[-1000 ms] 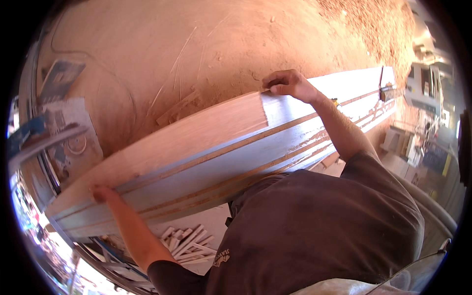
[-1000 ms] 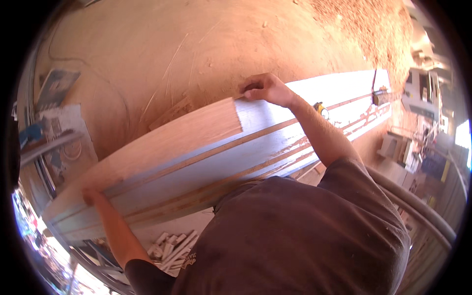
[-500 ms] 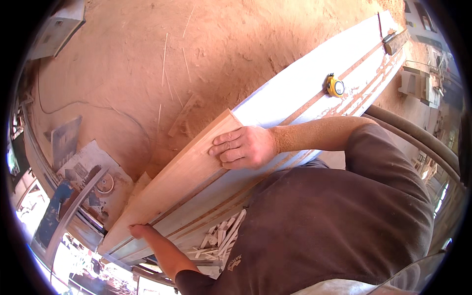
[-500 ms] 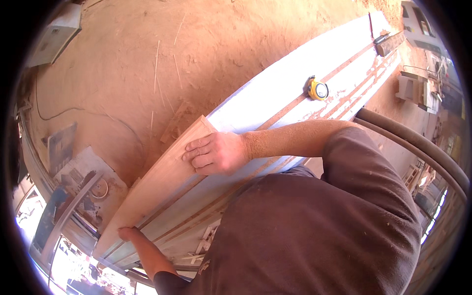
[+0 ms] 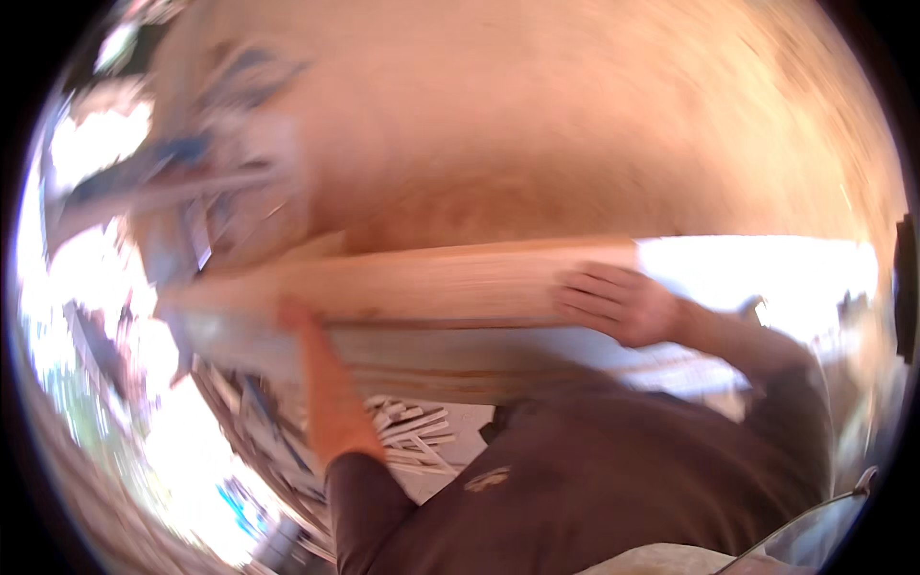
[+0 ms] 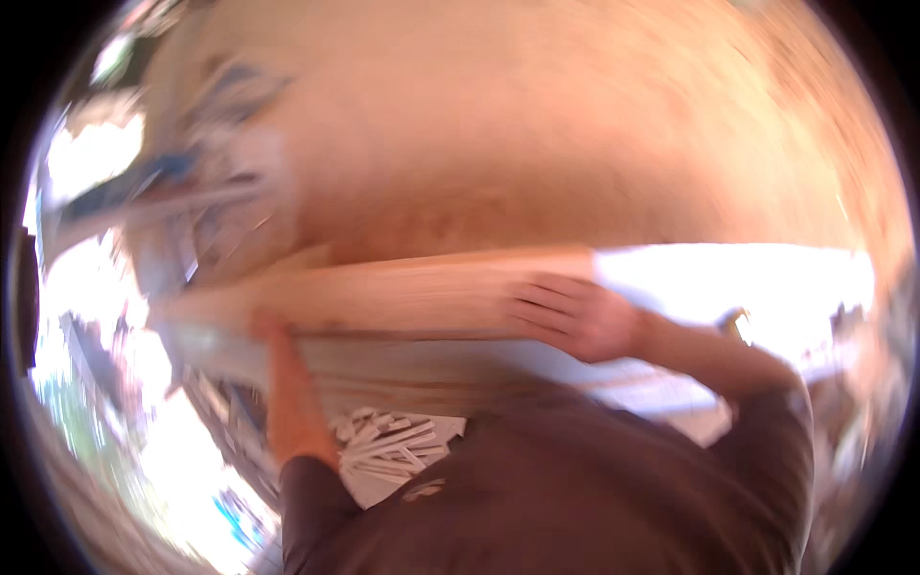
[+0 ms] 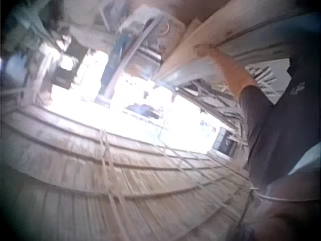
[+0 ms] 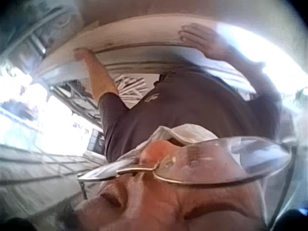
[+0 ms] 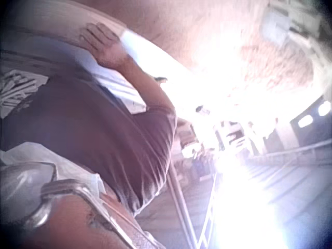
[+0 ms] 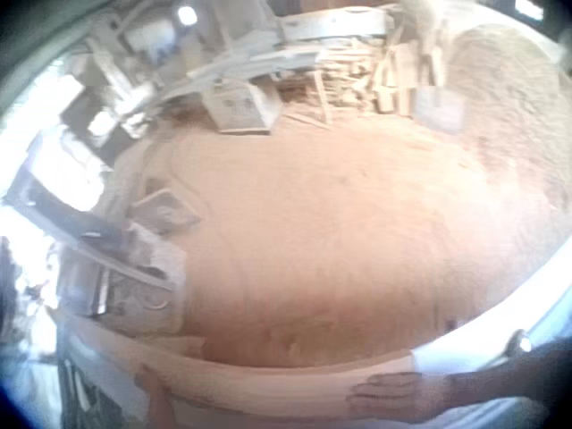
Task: The person positions wooden planks on the table of a sliding table saw, aligns them with the fence, and pushes them through the rotating blade to cut them to size. They repeat this for multiple planks, occasionally using a measuring tape to check dimensions.
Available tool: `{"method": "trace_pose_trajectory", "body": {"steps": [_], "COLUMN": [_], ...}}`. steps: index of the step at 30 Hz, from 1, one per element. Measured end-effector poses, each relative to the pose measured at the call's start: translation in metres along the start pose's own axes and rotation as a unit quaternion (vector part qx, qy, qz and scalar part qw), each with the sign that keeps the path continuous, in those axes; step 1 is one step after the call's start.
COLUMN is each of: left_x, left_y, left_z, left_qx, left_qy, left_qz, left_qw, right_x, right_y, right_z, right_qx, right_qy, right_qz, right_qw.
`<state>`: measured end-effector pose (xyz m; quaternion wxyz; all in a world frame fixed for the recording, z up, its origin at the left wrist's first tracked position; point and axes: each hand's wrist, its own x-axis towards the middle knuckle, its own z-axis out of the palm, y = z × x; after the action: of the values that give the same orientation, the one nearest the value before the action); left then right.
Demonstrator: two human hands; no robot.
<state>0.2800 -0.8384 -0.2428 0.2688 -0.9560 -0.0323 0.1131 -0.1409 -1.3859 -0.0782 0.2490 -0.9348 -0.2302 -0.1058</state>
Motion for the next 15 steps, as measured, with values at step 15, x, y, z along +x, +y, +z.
{"method": "trace_pose_trajectory", "body": {"steps": [15], "left_x": [-0.048], "left_y": [0.022], "left_z": [-0.136], "left_qx": [-0.708], "left_qy": [0.153], "left_qz": [-0.285], "left_qw": [0.627], "right_x": [0.072], "right_y": [-0.035], "right_z": [0.019], "right_qx": [-0.009], "right_qy": [0.002], "right_qz": [-0.027], "right_qw": [1.000]}}
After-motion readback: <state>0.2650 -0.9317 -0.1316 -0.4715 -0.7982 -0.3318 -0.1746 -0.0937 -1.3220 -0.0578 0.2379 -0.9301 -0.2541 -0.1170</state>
